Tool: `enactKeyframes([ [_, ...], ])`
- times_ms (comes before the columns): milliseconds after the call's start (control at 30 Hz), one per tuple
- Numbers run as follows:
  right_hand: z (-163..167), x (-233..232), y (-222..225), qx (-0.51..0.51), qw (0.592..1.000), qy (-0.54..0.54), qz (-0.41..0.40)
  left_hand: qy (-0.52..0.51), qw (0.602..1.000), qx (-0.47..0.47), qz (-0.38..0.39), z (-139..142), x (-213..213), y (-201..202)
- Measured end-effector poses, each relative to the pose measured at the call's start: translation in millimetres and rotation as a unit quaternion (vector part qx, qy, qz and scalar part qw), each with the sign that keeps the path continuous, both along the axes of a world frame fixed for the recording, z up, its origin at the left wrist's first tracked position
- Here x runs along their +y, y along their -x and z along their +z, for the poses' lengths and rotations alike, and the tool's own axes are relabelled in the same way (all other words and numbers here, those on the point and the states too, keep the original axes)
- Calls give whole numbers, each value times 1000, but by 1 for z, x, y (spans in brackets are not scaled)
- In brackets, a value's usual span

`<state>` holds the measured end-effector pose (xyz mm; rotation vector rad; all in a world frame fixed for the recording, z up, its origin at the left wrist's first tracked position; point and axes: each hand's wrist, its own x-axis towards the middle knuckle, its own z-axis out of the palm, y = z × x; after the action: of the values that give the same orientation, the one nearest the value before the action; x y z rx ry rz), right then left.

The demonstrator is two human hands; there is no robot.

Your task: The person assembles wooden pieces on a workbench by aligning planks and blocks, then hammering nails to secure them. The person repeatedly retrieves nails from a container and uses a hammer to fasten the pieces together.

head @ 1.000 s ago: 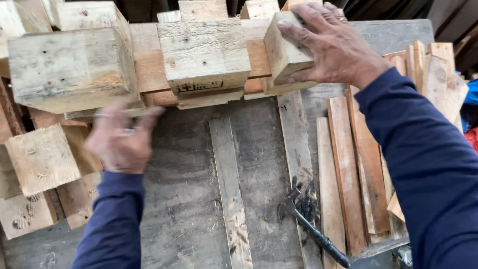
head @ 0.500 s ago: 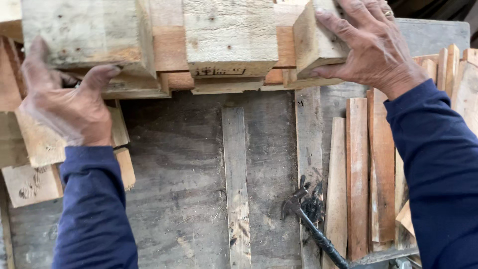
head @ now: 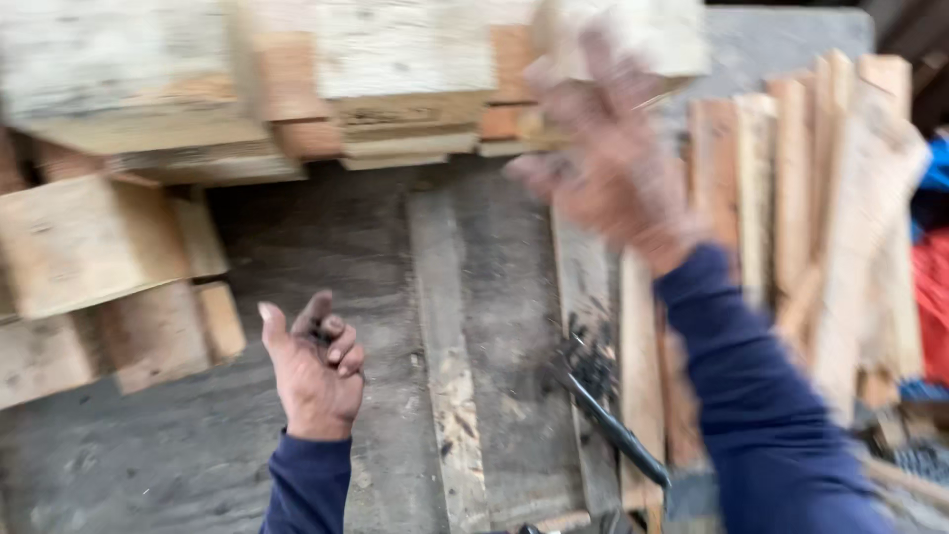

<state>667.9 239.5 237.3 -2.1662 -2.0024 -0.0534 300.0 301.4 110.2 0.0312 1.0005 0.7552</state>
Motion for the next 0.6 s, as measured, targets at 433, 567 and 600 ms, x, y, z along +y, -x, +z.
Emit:
enactKeyframes([
  [433,-42,-216,284,599,798,-70,-16,141,891,-429,-58,-43,-202,33],
  [567,-52,-262,278,553,831,-8,-60,168,958,-228,-46,-20,-277,25],
  [600,-55,-272,277,555,829,14,-67,172,964,-197,-49,-18,-291,24],
])
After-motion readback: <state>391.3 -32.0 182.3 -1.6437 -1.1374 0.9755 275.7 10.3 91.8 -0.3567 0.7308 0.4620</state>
